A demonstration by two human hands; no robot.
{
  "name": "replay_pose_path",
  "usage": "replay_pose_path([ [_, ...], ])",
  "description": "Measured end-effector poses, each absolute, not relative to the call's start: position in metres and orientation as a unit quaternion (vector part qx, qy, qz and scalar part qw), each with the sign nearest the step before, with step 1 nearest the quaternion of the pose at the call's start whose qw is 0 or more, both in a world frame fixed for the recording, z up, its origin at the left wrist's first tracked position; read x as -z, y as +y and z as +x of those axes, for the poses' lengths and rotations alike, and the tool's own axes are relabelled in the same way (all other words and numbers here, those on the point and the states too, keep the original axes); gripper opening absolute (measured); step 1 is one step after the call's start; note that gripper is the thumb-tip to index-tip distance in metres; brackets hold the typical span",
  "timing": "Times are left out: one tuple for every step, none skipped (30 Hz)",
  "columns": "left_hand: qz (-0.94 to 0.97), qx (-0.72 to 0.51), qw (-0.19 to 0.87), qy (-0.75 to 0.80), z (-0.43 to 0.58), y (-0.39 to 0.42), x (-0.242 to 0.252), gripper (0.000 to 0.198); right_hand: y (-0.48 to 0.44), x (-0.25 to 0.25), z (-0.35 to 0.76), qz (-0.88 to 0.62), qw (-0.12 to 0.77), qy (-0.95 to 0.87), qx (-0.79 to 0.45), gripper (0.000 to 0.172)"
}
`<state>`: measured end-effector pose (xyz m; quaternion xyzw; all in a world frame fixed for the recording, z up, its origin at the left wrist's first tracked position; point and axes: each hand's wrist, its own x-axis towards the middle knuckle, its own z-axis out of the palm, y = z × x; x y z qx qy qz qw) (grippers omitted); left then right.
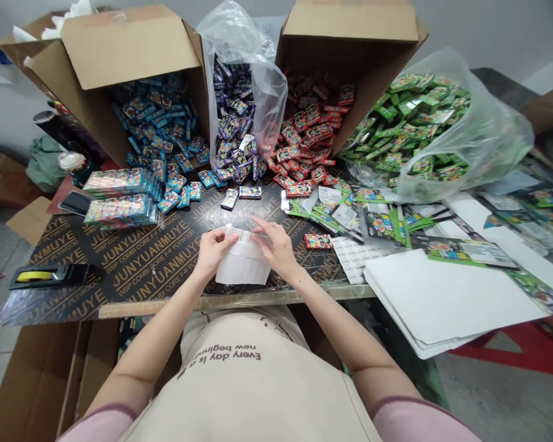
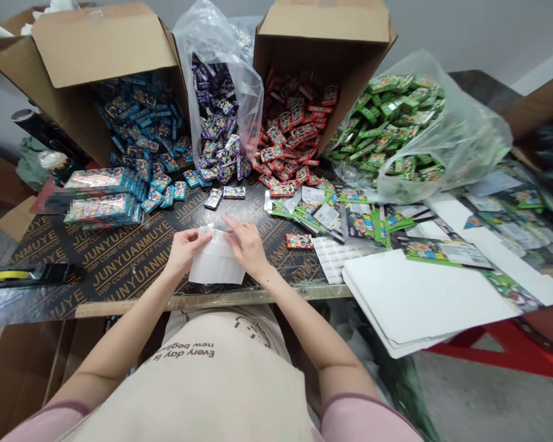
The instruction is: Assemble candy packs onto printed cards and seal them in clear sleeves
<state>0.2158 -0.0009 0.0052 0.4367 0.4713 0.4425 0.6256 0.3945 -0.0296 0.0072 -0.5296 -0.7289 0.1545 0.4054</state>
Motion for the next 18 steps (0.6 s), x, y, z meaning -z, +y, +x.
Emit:
replay_pose_path([
  [0.434, -0.443, 0.626, 0.473, 0.216, -0.001, -0.006, 0.027, -0.030, -0.004, 0.393, -0.527, 0.410, -0.731, -0.137, 0.041],
  [0.431, -0.442, 0.627, 0.474, 0.217, -0.002, -0.006, 0.027, -0.030, -0.001, 0.392, -0.525, 0.412, -0.735, -0.122, 0.039],
  [0.428, -0.441, 0.629, 0.476, 0.218, -0.002, -0.006, 0.027, -0.031, 0.001, 0.391, -0.520, 0.411, -0.741, -0.110, 0.038],
  [0.424, -0.440, 0.632, 0.477, 0.218, -0.002, -0.005, 0.027, -0.033, 0.003, 0.390, -0.514, 0.407, -0.748, -0.105, 0.036],
  [0.420, -0.438, 0.636, 0.478, 0.220, -0.002, -0.004, 0.028, -0.034, 0.005, 0.389, -0.508, 0.403, -0.754, -0.104, 0.035],
  [0.416, -0.435, 0.638, 0.479, 0.222, -0.002, -0.002, 0.028, -0.035, 0.006, 0.390, -0.505, 0.404, -0.755, -0.105, 0.034],
  [0.414, -0.432, 0.639, 0.482, 0.224, -0.001, 0.001, 0.029, -0.036, 0.006, 0.392, -0.506, 0.413, -0.750, -0.106, 0.033],
  [0.413, -0.430, 0.637, 0.488, 0.226, -0.001, 0.005, 0.029, -0.036, 0.007, 0.397, -0.516, 0.427, -0.735, -0.103, 0.034],
  [0.410, -0.429, 0.633, 0.497, 0.228, 0.000, 0.009, 0.031, -0.036, 0.007, 0.405, -0.535, 0.443, -0.714, -0.094, 0.036],
  [0.404, -0.430, 0.629, 0.506, 0.230, 0.001, 0.014, 0.032, -0.036, 0.008, 0.417, -0.561, 0.453, -0.688, -0.079, 0.041],
  [0.395, -0.432, 0.626, 0.515, 0.231, 0.002, 0.018, 0.034, -0.035, 0.011, 0.432, -0.591, 0.449, -0.667, -0.063, 0.050],
  [0.385, -0.434, 0.625, 0.522, 0.232, 0.004, 0.023, 0.035, -0.035, 0.015, 0.449, -0.621, 0.430, -0.653, -0.048, 0.060],
  [0.374, -0.435, 0.627, 0.527, 0.232, 0.005, 0.027, 0.036, -0.035, 0.021, 0.468, -0.646, 0.389, -0.656, -0.038, 0.073],
  [0.366, -0.432, 0.633, 0.528, 0.232, 0.007, 0.031, 0.037, -0.036, 0.028, 0.488, -0.662, 0.319, -0.677, -0.043, 0.081],
  [0.362, -0.425, 0.639, 0.529, 0.232, 0.009, 0.034, 0.038, -0.038, 0.037, 0.506, -0.668, 0.248, -0.700, -0.047, 0.085],
  [0.362, -0.417, 0.645, 0.529, 0.233, 0.010, 0.038, 0.039, -0.040, 0.045, 0.521, -0.667, 0.185, -0.720, -0.050, 0.088],
  [0.363, -0.408, 0.649, 0.529, 0.234, 0.012, 0.041, 0.039, -0.044, 0.053, 0.534, -0.660, 0.135, -0.737, -0.051, 0.090],
  [0.366, -0.401, 0.652, 0.529, 0.238, 0.013, 0.044, 0.039, -0.048, 0.058, 0.542, -0.654, 0.105, -0.748, -0.049, 0.091],
])
